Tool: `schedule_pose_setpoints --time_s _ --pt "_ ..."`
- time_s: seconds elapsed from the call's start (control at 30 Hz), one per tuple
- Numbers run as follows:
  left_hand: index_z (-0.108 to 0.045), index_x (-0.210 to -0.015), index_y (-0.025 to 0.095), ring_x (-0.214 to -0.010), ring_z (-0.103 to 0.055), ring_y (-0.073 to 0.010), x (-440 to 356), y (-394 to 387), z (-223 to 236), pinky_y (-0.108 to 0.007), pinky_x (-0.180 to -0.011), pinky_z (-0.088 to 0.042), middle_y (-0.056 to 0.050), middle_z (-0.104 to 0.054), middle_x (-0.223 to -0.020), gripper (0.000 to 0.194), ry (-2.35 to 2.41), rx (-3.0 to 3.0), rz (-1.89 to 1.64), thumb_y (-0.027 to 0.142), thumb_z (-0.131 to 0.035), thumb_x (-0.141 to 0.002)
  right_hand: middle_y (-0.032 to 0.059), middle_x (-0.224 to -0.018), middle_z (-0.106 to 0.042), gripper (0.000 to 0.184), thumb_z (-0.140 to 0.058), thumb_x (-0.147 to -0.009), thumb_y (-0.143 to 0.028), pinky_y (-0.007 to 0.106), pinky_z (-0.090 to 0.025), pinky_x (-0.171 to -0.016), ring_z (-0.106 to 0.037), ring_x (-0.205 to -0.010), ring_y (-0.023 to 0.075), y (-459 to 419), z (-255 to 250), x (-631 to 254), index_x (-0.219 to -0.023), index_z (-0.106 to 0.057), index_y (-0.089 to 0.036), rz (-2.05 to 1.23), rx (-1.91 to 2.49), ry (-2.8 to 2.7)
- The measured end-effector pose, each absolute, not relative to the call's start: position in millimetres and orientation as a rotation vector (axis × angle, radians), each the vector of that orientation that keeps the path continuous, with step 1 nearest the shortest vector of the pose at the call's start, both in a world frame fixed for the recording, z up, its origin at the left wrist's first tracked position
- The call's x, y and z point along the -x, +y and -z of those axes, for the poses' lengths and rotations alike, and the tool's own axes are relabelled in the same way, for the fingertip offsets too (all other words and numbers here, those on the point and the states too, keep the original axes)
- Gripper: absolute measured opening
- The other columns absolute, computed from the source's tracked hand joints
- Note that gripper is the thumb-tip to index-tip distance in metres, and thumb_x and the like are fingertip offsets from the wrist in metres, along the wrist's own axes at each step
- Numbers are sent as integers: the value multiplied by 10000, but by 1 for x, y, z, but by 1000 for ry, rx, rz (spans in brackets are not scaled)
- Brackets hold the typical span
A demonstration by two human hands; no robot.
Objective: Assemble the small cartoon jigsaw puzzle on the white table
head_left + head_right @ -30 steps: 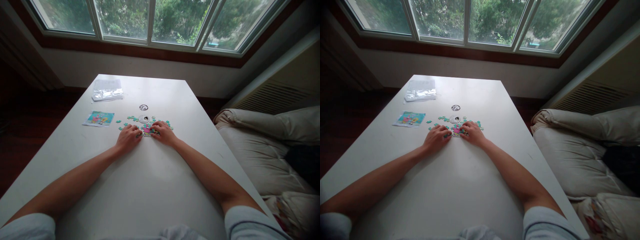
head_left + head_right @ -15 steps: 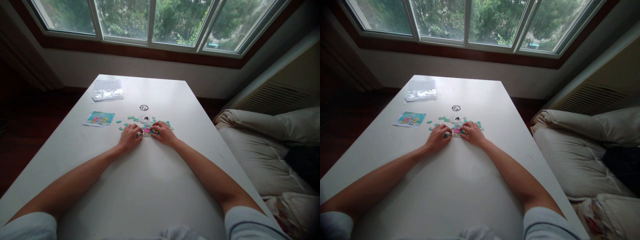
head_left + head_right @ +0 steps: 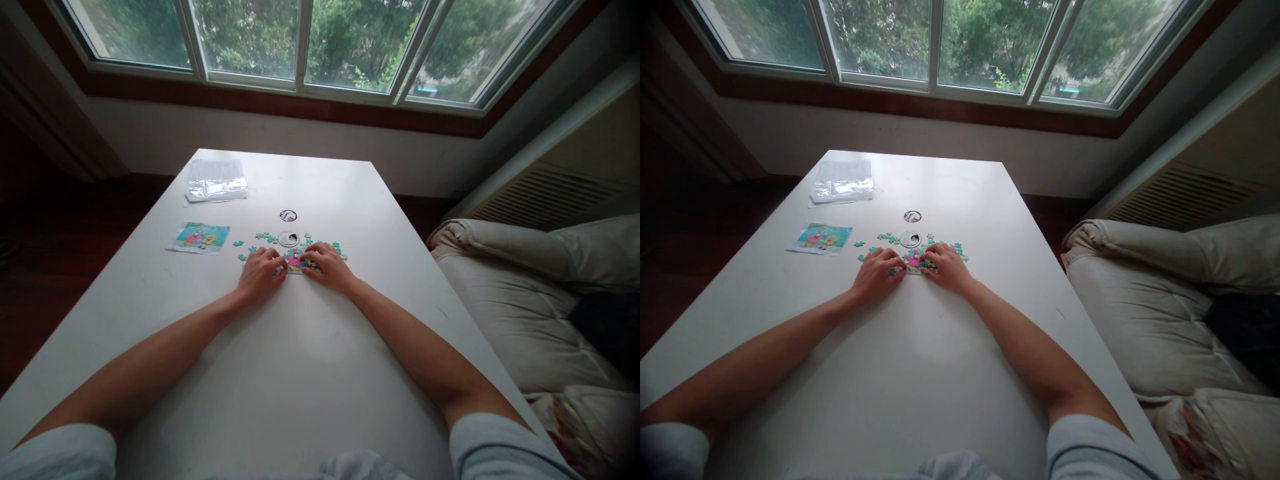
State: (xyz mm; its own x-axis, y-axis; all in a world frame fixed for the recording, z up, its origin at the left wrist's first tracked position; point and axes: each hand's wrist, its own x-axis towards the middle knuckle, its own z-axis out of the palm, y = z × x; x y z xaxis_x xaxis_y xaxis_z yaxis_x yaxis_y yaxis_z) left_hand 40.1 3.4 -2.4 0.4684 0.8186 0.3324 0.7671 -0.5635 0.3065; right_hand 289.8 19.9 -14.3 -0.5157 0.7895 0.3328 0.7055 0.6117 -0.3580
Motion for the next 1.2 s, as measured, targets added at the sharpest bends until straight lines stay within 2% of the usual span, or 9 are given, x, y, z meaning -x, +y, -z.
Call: schedule_pose_setpoints --time_s 0.4,0.57,0.8,1.07,1.13,1.2 --pt "-753 -983 261 -1043 -556 -262 -38 4 3 -444 -947 -448 -57 -692 -1045 142 1332 -2593 -703 274 -633 -909 94 -1226 -647 262 -629 -950 -377 450 -434 -1006 -555 -1136 272 20 12 -291 -1174 -709 -269 -272 1159 -2374" --pt "-743 -1078 253 -1123 -558 -261 -36 -3 0 -453 -991 -431 -49 -722 -1148 216 1146 -2719 -650 243 -557 -969 82 -1171 -681 236 -531 -990 -322 440 -453 -995 -584 -1099 257 27 9 -307 -1105 -726 -255 -233 1211 -2187" --pt "-698 -1209 242 -1231 -549 -276 -33 -14 -4 -474 -1040 -412 -67 -705 -1280 295 1023 -2839 -521 234 -497 -994 89 -1028 -708 243 -521 -952 -318 451 -499 -940 -621 -1010 273 51 3 -357 -983 -747 -234 -183 1464 -1926" --pt "-703 -1178 249 -1191 -582 -257 -34 -16 -9 -442 -1034 -435 -65 -718 -1250 285 1001 -2807 -495 219 -496 -986 82 -996 -699 308 -611 -894 -420 413 -535 -874 -645 -888 236 63 6 -395 -1080 -758 -223 -424 1495 -2111" --pt "-707 -1160 244 -1171 -591 -251 -35 -16 -10 -432 -1026 -443 -67 -729 -1211 277 987 -2803 -501 240 -479 -1003 92 -1040 -686 358 -649 -882 -460 428 -534 -913 -646 -926 247 63 5 -398 -1134 -747 -227 -451 1456 -2170" --pt "-713 -1131 237 -1148 -601 -246 -35 -16 -10 -424 -1017 -452 -69 -738 -1166 270 962 -2805 -503 249 -472 -1010 109 -1141 -669 423 -687 -864 -497 463 -508 -994 -632 -1053 281 61 4 -398 -1199 -724 -241 -441 1432 -2235"
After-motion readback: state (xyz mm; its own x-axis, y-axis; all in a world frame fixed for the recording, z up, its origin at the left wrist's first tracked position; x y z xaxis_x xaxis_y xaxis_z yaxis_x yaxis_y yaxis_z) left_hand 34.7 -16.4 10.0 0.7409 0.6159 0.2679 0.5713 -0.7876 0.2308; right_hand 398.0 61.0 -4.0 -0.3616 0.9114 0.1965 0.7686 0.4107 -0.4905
